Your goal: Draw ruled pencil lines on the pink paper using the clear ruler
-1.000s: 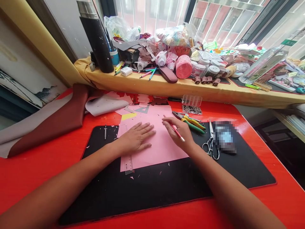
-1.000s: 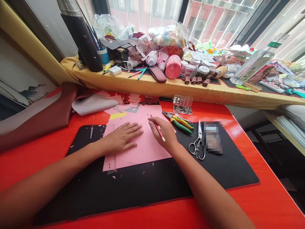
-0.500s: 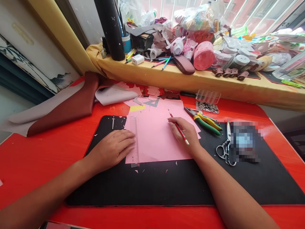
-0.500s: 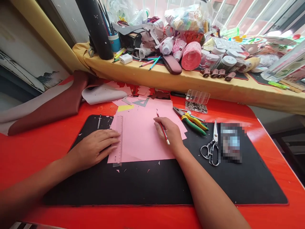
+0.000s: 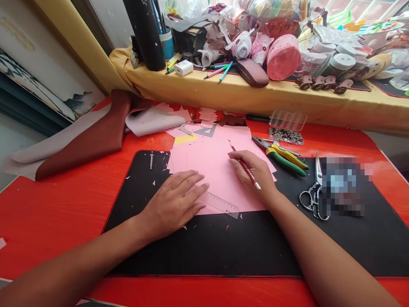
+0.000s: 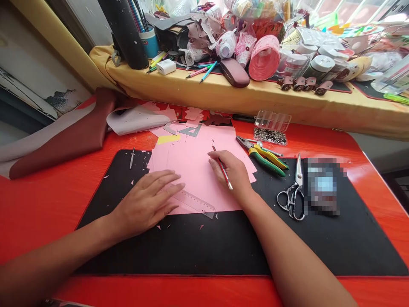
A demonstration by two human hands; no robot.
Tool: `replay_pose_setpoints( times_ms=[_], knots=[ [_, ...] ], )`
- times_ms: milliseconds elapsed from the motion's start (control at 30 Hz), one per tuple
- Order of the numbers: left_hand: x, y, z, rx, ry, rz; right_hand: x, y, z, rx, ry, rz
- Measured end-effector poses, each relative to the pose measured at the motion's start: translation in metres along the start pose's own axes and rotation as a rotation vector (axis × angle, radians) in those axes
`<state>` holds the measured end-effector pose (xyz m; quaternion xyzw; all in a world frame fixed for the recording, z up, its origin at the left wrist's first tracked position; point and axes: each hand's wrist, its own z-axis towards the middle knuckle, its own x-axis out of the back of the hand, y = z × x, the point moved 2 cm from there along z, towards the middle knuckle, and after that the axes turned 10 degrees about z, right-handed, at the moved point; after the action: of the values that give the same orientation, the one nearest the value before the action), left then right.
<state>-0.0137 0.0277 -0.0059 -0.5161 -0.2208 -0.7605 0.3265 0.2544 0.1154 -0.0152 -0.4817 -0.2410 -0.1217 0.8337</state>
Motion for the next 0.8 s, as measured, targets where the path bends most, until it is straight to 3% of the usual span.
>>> replay_pose_setpoints(
  times_ms=[267, 533, 667, 800],
  knots=[
    [-0.033, -0.019, 0.014, -0.031, -0.213, 0.042, 0.003, -0.001, -0.001, -0.012, 0.031, 0.030],
    [-0.042, -0.047, 0.025, -0.012, -0.238, 0.058, 0.003, -0.025, -0.001, 0.020, 0.052, 0.125],
    [-0.048, -0.063, 0.035, -0.016, -0.224, 0.057, -0.003, -0.021, -0.005, -0.002, -0.027, 0.134],
    [-0.040, -0.060, 0.037, -0.003, -0.160, 0.067, -0.006, -0.014, -0.007, -0.085, -0.053, 0.182]
  ],
)
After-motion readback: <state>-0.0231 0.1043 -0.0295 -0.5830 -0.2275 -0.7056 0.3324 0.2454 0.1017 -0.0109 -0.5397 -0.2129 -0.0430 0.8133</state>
